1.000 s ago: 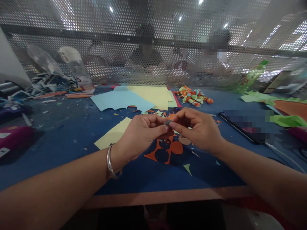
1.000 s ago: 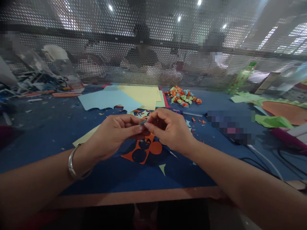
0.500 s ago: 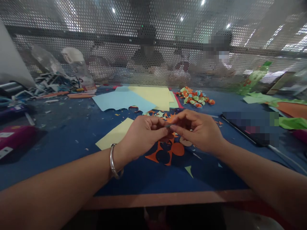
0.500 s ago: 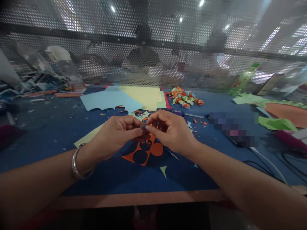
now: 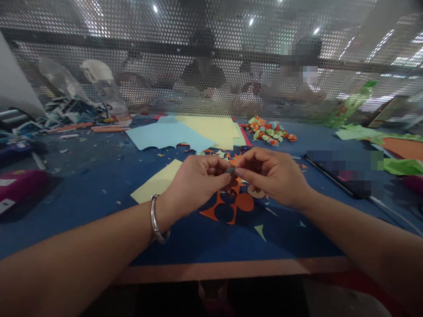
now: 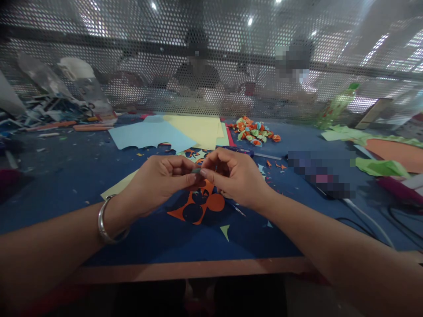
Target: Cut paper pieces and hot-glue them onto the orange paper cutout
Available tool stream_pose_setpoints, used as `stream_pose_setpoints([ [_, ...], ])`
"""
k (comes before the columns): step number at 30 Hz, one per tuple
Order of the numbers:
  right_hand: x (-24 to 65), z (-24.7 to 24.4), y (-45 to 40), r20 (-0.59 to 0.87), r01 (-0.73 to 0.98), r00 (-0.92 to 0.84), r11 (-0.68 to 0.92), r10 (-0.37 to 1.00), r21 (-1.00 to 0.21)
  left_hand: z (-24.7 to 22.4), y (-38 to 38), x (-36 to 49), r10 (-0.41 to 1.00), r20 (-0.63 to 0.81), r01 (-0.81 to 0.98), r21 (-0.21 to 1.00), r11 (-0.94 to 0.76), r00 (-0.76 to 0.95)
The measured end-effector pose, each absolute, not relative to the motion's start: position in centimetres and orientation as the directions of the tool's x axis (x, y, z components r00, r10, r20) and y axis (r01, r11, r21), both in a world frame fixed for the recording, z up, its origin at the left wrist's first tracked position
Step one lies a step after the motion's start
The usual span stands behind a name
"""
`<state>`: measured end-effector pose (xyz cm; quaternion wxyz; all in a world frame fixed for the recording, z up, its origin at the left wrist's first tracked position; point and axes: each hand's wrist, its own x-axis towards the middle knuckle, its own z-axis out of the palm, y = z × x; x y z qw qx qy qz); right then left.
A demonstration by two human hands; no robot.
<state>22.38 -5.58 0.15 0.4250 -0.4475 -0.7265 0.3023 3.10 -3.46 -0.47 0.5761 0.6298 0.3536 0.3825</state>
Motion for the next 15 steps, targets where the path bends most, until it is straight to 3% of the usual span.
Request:
stream_pose_setpoints([
  [7,22.25,0.97,-5.64,0.272,0.315,-0.19,0.321,0.943,-0.893,-0.39,-3.18,2.93,0.874,0.031,-0.157,0.986,0.052,0.485],
  [15,22.54,1.03,-5.57,0.237,0.266,-0.206,0.288,0.949,-0.92,-0.64,-2.92,2.67,0.856,0.035,-0.143,0.989,0.047,0.517],
])
